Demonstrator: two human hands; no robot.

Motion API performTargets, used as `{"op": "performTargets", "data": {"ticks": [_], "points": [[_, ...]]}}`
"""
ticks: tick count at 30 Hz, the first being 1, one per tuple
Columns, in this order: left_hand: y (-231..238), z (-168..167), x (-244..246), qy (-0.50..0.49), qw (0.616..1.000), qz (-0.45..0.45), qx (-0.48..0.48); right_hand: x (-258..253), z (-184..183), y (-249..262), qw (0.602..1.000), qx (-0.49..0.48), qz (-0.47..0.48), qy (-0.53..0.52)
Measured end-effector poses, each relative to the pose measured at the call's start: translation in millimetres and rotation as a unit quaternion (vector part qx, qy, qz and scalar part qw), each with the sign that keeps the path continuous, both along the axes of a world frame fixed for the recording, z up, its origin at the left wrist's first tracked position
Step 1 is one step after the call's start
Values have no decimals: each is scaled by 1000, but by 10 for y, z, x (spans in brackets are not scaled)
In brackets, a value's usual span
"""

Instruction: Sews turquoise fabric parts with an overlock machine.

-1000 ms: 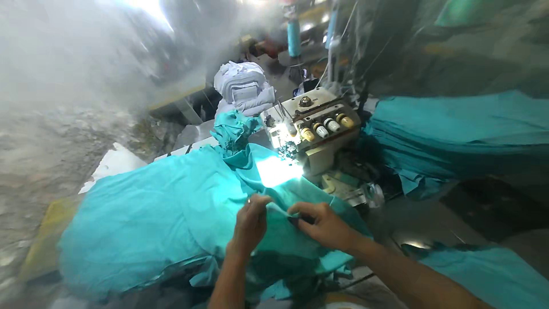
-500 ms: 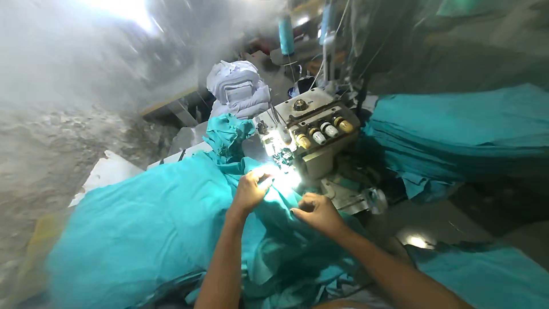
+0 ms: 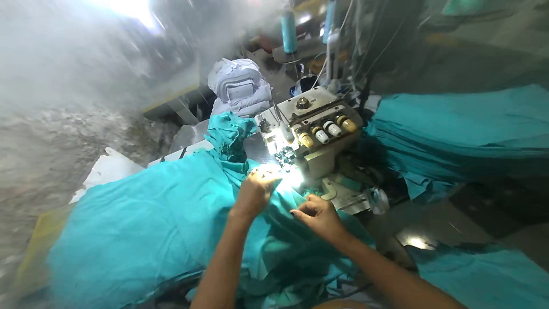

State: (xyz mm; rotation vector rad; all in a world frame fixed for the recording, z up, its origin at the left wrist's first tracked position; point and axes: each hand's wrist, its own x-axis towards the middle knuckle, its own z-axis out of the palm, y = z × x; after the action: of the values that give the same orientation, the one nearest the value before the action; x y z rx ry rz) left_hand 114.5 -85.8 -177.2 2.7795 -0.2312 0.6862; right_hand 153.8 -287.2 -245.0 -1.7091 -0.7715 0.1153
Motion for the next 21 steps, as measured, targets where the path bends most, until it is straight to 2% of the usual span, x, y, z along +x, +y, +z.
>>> {"op": "performTargets", "data": {"ticks": [3,7,10,14,16,18,19,21], "points": [[-456,-184,-153,-63,985,128,92,-34,-156,-54,999,22,-23,-34],[-822,-584,-5,-159,961,218,66,5,-240,-117,993,88,-51,-53],[-904,-577,144,-167,954,244,54,30,-203,-114,989,119,-64,-54],[-891,-455,116,-138,960,236,63,8,-116,-134,991,109,-53,-56],[-790,-301,39,-71,977,202,3,8,-18,-86,994,84,-53,-46],[-560,-162,-123,-26,978,179,-101,55,209,-19,998,32,-44,-18],[-416,-134,-263,-43,972,201,-115,96,343,17,999,-1,-34,8],[-150,-101,-718,-93,941,311,-94,199,536,91,997,-58,-17,49]]}}
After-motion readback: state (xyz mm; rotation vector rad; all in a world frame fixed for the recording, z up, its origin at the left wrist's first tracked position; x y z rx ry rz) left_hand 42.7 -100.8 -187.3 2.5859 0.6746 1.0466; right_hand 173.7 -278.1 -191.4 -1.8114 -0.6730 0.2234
